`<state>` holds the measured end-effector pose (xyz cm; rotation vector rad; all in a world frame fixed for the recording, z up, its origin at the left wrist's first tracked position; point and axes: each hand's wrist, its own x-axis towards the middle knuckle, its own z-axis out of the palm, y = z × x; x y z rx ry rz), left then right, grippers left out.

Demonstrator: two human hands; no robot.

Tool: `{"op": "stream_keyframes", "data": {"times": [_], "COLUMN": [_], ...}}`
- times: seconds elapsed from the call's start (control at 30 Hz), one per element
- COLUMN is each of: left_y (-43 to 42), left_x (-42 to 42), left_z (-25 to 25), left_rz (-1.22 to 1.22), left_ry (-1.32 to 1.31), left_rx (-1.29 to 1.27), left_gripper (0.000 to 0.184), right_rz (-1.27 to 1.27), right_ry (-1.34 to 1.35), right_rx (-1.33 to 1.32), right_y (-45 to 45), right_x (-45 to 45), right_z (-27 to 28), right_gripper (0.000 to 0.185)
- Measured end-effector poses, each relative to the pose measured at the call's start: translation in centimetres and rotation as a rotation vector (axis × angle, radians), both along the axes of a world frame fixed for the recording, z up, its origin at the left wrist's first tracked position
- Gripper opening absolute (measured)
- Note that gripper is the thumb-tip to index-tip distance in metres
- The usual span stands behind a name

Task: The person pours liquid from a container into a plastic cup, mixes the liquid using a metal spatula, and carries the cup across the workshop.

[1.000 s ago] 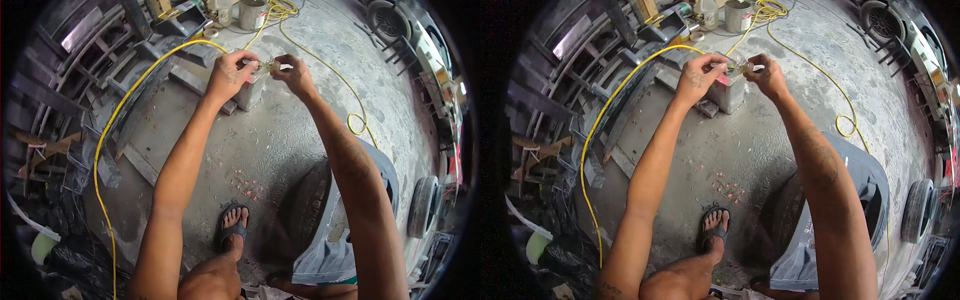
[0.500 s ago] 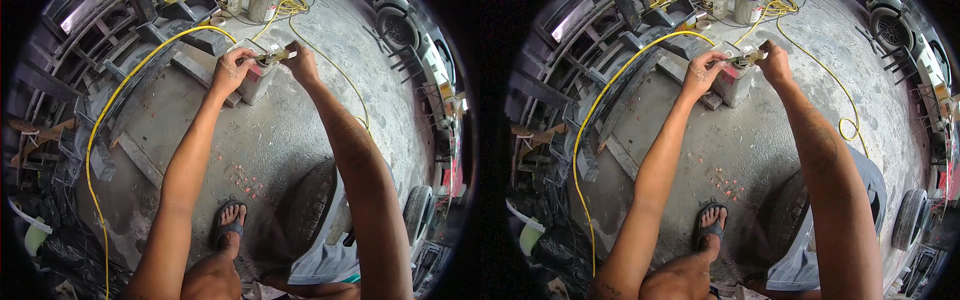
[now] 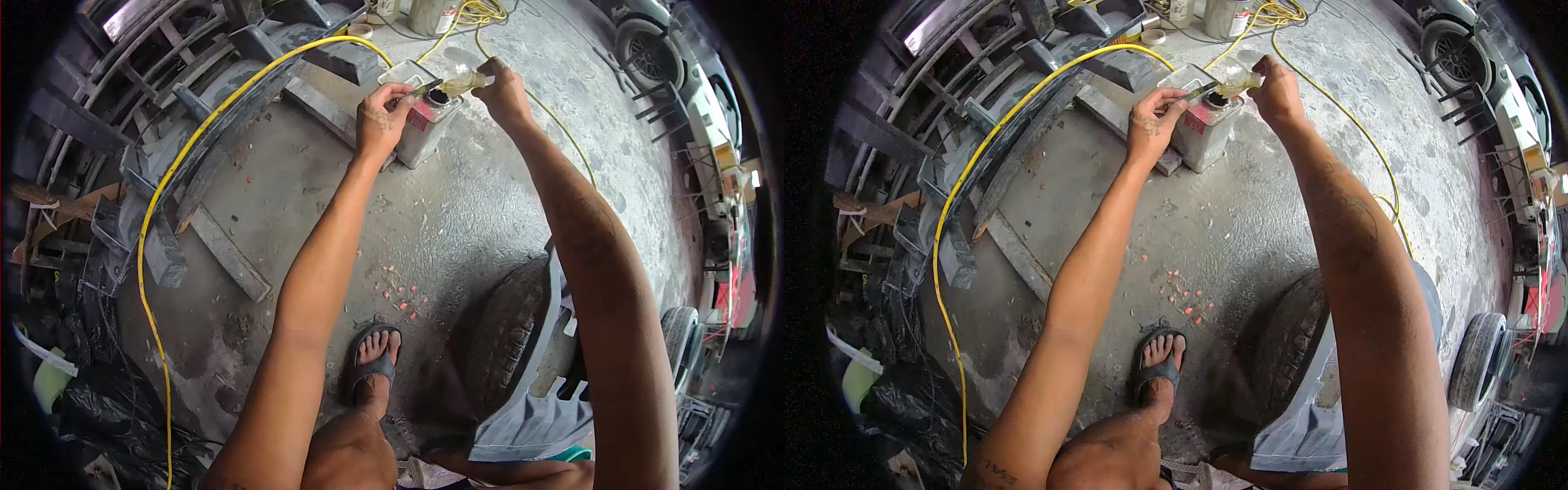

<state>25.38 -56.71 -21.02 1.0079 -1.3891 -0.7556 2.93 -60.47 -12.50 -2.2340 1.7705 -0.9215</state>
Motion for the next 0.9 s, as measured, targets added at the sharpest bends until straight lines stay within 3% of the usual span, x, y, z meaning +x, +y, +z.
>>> {"op": "stream_keyframes", "data": {"times": [0.23, 0.47, 0.9], "left_y": [0.8, -0.1, 1.3], "left_x": [-1.9, -2.0, -2.9], "left_z": [0.5, -2.3, -1.4], "left_rz": [-0.125, 0.053, 0.160], "left_ry": [0.065, 0.021, 0.074], "left_rx": [0.061, -0.019, -0.077], "left_gripper": [0.021, 0.020, 0.018], "right_rz": [0.004, -0.028, 0.004], "right_ry": [-0.009, 0.082, 0.051], "right_rx": [0.063, 0.004, -0.056], "right_y": [-0.3, -0.5, -1.0], "right_x": [0.3, 0.4, -0.3], "right_z": [-0.2, 0.0, 0.3], "right_gripper": [0.040, 0.041, 0.040]}}
